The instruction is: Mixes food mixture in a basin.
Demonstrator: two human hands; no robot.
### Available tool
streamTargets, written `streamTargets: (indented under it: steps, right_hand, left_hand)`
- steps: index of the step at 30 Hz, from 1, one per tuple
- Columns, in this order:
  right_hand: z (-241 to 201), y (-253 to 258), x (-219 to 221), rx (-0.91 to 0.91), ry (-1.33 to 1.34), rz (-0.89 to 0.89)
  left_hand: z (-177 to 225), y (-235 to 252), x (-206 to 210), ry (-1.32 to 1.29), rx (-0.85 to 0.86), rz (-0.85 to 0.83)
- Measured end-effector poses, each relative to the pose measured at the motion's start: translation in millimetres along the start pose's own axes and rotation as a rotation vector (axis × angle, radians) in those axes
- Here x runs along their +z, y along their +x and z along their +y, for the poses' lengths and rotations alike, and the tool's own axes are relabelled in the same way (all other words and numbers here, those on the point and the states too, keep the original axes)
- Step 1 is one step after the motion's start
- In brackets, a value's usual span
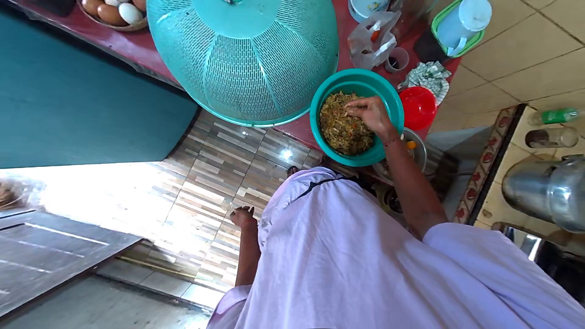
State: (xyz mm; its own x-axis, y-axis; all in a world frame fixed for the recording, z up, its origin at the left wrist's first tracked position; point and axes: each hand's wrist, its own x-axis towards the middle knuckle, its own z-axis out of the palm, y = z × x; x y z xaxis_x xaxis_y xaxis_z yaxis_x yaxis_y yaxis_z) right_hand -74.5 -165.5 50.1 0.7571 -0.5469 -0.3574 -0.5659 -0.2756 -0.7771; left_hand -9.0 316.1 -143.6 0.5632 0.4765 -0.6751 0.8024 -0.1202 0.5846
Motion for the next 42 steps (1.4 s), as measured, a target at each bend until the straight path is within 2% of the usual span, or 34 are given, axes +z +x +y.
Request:
streamTargets:
  steps: [7, 13, 16, 21, 25, 29, 32, 42]
  right_hand:
    - [2.8, 7.6, 19.2, 0.027, -0.594, -0.052]
    - [10.8, 17.9, 34.2, -0.154, -0.780, -0.059]
    - [7.2, 20.4, 40.9, -0.160, -0.858, -0.060]
    - [-0.1, 18.3, 46.2, -0.111, -0.904, -0.160]
    - [-1.0, 19.7, 39.0, -0.087, -0.780, -0.158]
    - [-11.1, 13.1, 13.2, 0.005, -0.388, -0.090]
    - [-13.4, 7.1, -2.1, 0.027, -0.198, -0.045]
    - [12.5, 6.3, -4.6, 0.061, 0.012, -0.056]
  left_hand:
    - [0.0, -5.0, -3.4, 0.009, -0.008, 0.007]
    - [-3.8, -5.8, -7.1, 0.017, -0.019, 0.016]
    - [-4.2, -7.5, -7.6, 0.020, -0.014, 0.018]
    - [-3.1, -7.2, -7.2, 0.038, -0.017, 0.018]
    - [-0.2, -7.0, -4.5, 0.021, -0.018, 0.018]
    - [-0.8, -4.5, -4.2, 0.020, -0.015, 0.027]
    - [0.2, -4.9, -4.1, 0.022, -0.021, 0.017]
    - [0.6, -5.5, -0.1, -0.017, -0.012, 0.008]
